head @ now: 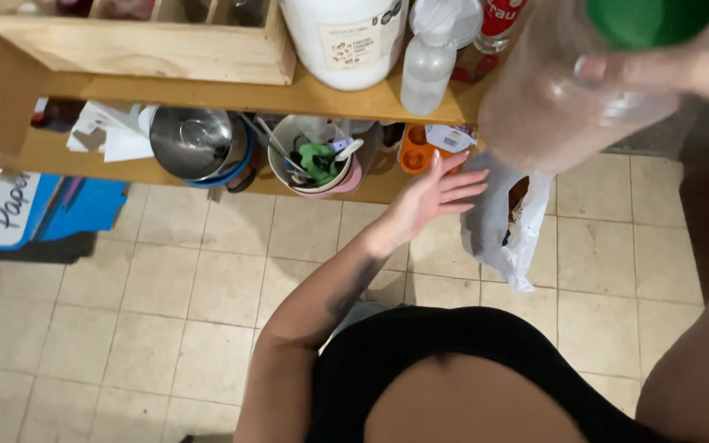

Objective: Preparing and organizing cake layers and ingredients, including slicing an apple.

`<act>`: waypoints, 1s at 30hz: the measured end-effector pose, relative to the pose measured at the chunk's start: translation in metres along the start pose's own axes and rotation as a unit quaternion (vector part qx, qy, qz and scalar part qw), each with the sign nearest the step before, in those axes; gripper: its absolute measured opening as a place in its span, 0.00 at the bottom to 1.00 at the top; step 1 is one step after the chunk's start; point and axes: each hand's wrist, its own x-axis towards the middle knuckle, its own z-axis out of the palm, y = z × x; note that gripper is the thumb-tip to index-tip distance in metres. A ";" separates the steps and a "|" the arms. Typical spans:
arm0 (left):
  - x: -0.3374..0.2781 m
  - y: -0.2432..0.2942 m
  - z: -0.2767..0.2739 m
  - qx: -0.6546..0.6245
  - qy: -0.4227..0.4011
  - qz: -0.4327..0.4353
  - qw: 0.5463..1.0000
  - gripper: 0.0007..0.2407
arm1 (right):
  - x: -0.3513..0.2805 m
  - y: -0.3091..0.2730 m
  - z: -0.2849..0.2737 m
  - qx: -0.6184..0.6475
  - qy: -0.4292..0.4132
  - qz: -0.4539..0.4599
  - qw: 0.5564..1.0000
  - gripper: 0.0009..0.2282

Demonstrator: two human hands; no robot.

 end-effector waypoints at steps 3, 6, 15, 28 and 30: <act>0.010 -0.012 0.018 -0.060 -0.016 0.029 0.998 0.43 | -0.023 -0.079 -0.007 -0.126 -0.046 -0.152 0.979 0.40; -0.006 -0.016 0.033 -0.084 0.023 0.057 0.995 0.42 | -0.049 -0.083 -0.003 -0.239 -0.018 -0.241 0.940 0.46; -0.093 -0.095 0.044 -0.115 0.237 0.029 0.964 0.35 | -0.095 -0.063 0.092 -0.169 -0.041 -0.364 0.915 0.46; -0.276 -0.197 0.070 -0.211 0.537 0.186 0.796 0.31 | -0.141 -0.129 0.234 0.032 -0.150 -0.462 0.873 0.35; -0.307 -0.245 0.065 -0.208 0.559 0.225 0.771 0.30 | -0.157 -0.133 0.271 0.047 -0.155 -0.483 0.860 0.38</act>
